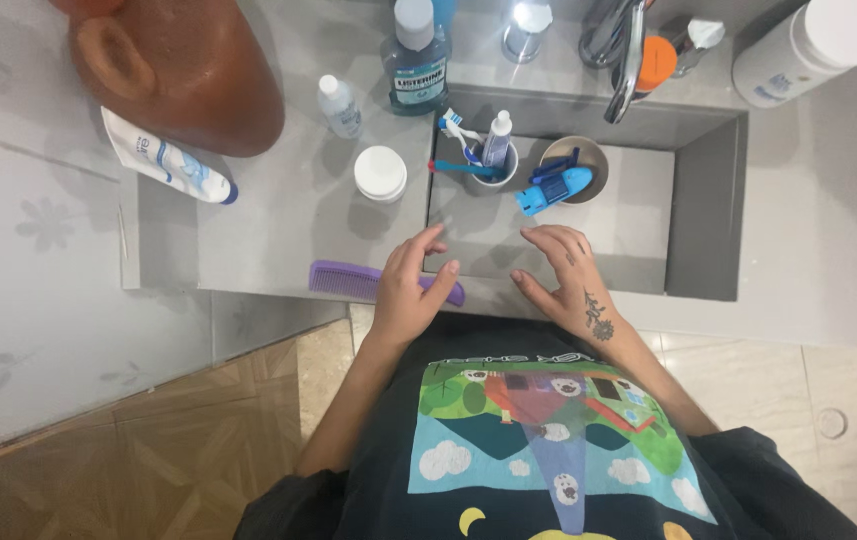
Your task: The person picks up several skincare and toiletry items from the bathroom counter, including an orange tube, a yellow bottle, and a blue bottle. They place each item into a clear plastic organizer mounted on the wall above the sink.
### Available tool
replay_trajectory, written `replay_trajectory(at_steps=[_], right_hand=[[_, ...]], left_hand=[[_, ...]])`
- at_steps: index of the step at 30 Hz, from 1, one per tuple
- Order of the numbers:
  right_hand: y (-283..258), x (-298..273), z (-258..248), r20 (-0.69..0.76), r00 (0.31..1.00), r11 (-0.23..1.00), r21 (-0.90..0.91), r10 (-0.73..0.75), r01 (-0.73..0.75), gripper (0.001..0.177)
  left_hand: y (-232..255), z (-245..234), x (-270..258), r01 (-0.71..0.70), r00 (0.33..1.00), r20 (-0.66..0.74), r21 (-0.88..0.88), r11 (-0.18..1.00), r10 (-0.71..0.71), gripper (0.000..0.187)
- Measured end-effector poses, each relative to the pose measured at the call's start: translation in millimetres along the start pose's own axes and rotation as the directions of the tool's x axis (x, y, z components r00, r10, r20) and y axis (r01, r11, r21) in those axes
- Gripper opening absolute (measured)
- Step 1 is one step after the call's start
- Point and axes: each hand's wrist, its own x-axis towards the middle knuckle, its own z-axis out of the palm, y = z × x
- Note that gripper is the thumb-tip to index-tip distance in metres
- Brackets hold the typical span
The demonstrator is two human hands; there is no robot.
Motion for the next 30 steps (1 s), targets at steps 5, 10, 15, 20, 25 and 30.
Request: replay_trajectory(at_steps=[5,10,15,20,25,30], right_hand=[[-4,0,1,0.03,0.999,1.0,-0.006,0.025,-0.025,0.058],[1,-2,-7,0.039,0.999,1.0,-0.002,0.019,-0.019,0.057],[12,-5,-16,0.048,0.999,1.0,-0.019,-0.009,0.01,0.057],[21,-6,-21,0.061,0.997,0.999,0.012,-0.048,0.047,0.057],[23,-2,-23,0.09,0.994,0.997,0.049,-0.068,0.064,0.057],[22,6,-23,0.154,0.979,0.99,0.068,-0.133,0.124,0.057]], left_hand=[[-3,-1,2,-0.01,1.0,0.014,0.01,1.0,0.01,0.049],[-3,4,0,0.01,1.0,-0.015,0.008,1.0,-0.01,0.048],[3,12,0,0.022,0.997,-0.069,0.012,1.0,-0.021,0.049],[16,18,-4,0.046,0.996,-0.084,0.038,0.998,-0.043,0.048],[27,23,-14,0.061,0.991,-0.125,0.053,0.997,-0.054,0.047],[29,21,-24,0.095,0.982,-0.171,0.07,0.993,-0.081,0.047]])
